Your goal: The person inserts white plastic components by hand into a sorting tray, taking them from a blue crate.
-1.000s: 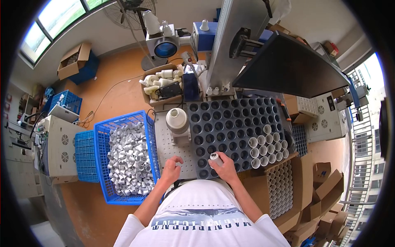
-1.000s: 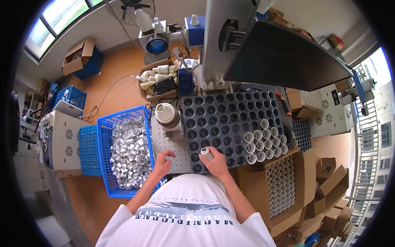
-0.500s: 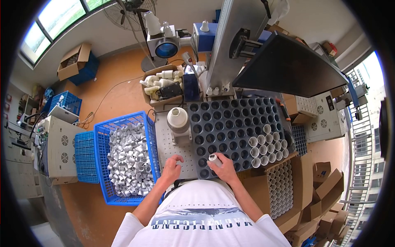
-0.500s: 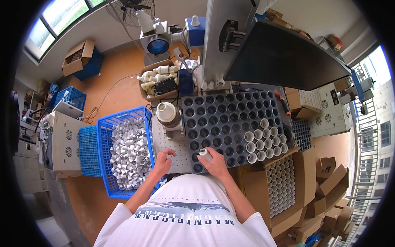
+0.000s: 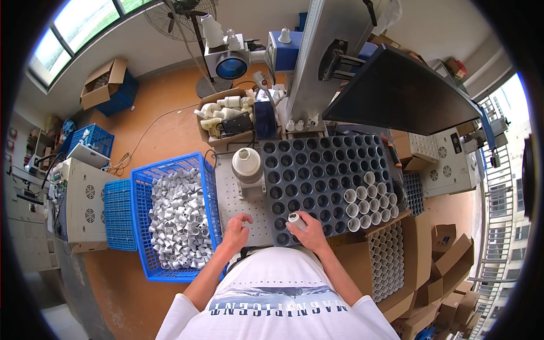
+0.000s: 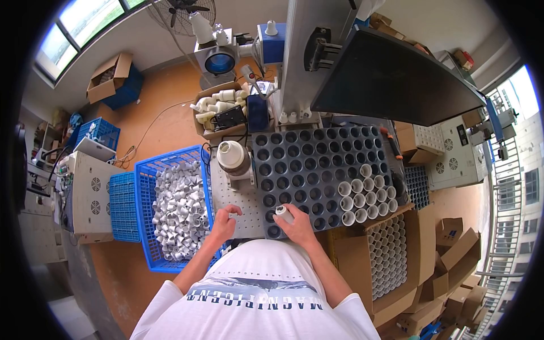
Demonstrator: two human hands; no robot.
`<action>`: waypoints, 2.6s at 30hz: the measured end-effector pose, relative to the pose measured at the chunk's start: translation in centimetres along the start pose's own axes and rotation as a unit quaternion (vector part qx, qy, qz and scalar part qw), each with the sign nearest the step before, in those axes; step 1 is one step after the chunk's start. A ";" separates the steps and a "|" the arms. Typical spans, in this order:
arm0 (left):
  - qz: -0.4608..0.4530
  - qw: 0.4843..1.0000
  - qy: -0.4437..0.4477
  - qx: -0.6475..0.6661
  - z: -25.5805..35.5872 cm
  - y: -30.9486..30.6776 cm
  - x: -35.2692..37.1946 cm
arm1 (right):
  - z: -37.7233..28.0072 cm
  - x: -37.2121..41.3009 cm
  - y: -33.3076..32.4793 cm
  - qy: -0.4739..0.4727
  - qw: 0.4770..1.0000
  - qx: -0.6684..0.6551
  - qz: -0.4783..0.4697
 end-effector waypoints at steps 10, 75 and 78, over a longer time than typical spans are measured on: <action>0.153 0.985 0.049 0.062 1.0 -5.7 -2.4 | 0.3 -0.2 -0.5 0.004 1.000 0.009 0.004; 0.020 0.999 0.012 -0.022 2.5 2.9 -0.9 | 21.3 3.9 -35.5 0.191 0.908 0.316 0.200; 0.026 0.999 0.012 -0.029 2.0 2.7 -0.8 | 21.2 3.8 -36.0 0.164 0.924 0.312 0.151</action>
Point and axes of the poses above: each hand's wrist, its own x-axis away from the middle knuckle, its own y-axis out of the palm, z = x × y, the point moved 7 cm from there along -x, towards the middle knuckle, and after that the axes turned 5 degrees about -z, right-handed, at the moved point
